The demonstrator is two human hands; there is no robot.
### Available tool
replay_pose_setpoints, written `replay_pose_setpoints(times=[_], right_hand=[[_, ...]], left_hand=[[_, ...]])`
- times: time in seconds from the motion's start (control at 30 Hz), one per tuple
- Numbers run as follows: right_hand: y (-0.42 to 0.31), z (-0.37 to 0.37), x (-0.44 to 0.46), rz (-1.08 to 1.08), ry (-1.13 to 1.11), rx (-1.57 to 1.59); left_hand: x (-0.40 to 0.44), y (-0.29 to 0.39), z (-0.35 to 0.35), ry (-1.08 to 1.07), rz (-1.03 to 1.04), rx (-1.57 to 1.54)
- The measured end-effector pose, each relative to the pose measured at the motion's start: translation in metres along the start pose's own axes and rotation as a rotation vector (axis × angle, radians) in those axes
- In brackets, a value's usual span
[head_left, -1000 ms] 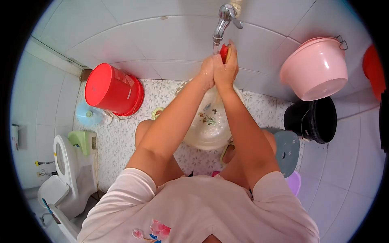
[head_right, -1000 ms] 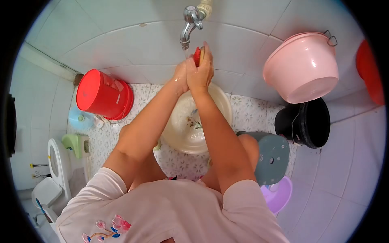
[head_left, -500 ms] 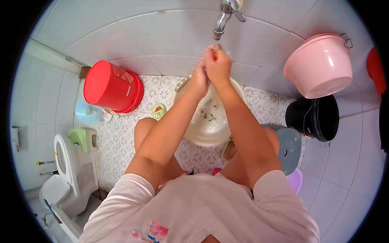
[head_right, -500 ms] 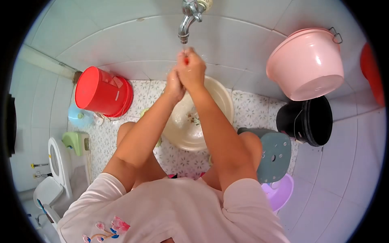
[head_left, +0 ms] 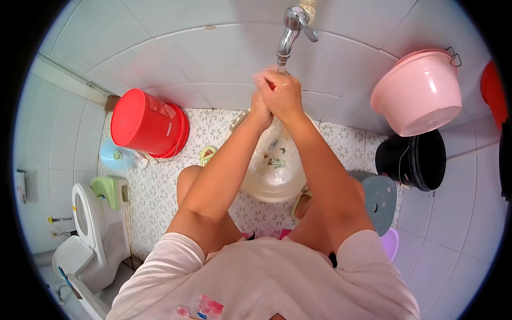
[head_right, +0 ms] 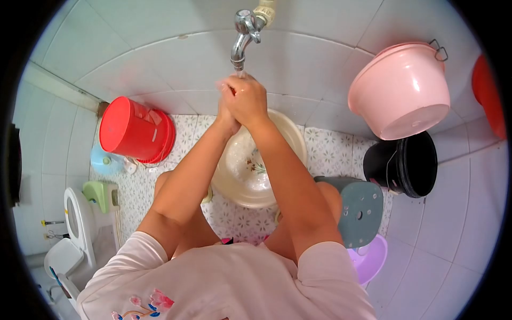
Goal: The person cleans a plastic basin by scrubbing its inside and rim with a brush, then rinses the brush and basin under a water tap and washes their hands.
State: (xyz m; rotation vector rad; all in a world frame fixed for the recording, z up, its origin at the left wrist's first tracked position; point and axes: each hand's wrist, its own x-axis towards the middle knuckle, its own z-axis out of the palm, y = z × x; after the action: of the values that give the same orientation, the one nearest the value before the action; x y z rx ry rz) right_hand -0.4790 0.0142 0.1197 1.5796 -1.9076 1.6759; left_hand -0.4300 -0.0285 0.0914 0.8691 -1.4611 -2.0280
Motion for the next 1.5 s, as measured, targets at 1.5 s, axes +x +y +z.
replay_pose_setpoints(times=[1.5], right_hand=[[0.038, 0.014, -0.030, 0.202, 0.061, 0.181]], left_hand=[[-0.063, 0.109, 0.080, 0.474, 0.866, 0.824]])
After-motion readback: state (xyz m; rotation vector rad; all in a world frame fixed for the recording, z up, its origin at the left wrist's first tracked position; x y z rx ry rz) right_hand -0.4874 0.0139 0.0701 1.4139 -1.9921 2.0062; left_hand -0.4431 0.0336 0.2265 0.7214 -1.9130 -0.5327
